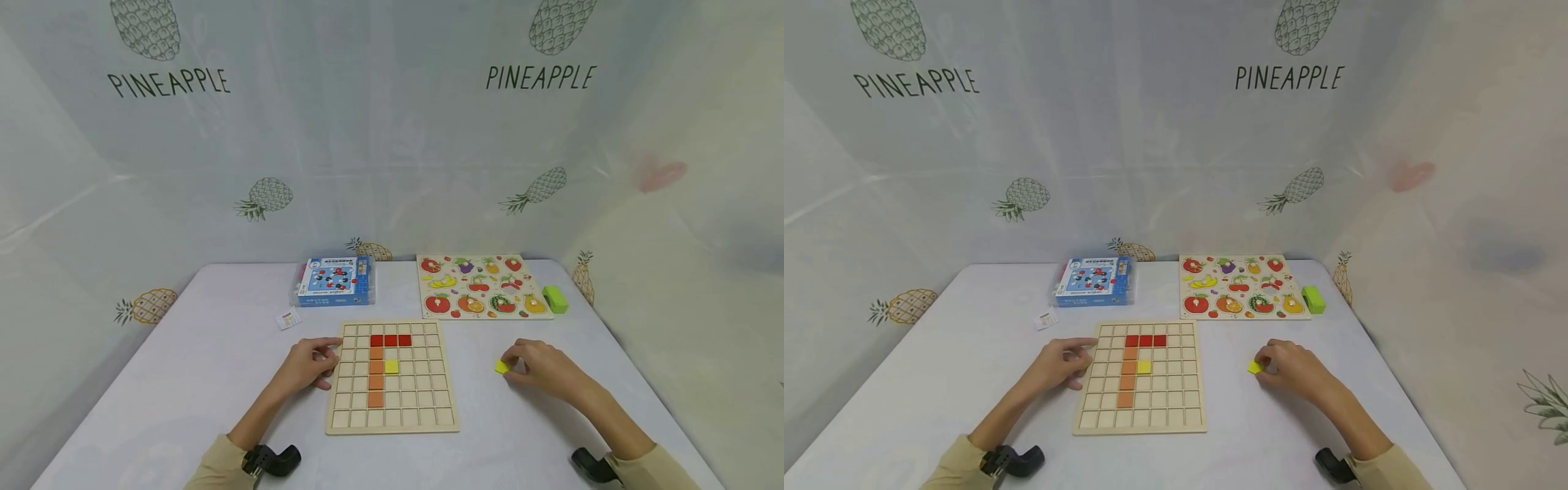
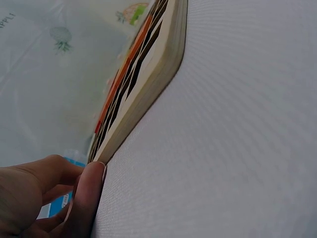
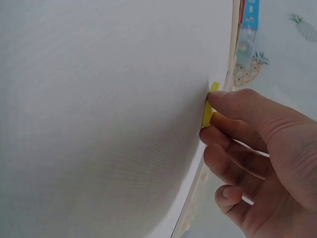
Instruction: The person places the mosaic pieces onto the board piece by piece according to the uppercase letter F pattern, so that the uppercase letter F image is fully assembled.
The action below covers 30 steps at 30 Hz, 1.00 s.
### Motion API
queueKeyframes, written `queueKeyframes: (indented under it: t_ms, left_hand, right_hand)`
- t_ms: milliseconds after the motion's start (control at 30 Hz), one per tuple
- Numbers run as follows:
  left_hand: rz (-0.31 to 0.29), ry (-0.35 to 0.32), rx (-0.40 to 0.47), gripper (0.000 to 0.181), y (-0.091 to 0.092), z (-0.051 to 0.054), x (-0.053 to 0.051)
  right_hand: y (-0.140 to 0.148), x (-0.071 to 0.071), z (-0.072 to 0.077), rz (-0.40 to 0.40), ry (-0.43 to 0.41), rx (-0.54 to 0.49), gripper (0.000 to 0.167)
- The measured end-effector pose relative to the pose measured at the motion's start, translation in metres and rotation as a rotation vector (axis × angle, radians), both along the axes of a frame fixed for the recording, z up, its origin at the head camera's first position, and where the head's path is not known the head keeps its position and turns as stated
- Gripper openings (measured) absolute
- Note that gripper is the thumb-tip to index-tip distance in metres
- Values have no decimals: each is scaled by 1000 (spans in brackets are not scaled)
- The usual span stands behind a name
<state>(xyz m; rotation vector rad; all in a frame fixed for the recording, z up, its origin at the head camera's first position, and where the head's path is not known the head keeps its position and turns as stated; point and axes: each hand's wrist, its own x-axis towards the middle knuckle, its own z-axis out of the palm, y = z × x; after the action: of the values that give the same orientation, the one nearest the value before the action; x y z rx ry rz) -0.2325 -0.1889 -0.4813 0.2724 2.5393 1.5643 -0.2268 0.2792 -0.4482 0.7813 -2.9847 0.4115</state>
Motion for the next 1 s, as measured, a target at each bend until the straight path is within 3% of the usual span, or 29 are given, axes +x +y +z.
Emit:
queueKeyframes:
  t_ms: [367, 600, 1000]
  left_hand:
    - [10, -8, -25, 43, 1, 3, 1]
    - [13, -3, -19, 43, 2, 3, 1]
    - [12, -6, -21, 43, 2, 1, 2]
  right_hand:
    - [1, -2, -2, 10, 12, 6, 19]
    - [-3, -2, -1, -29, -11, 20, 18]
    - [-25, -6, 0, -20, -4, 23, 20]
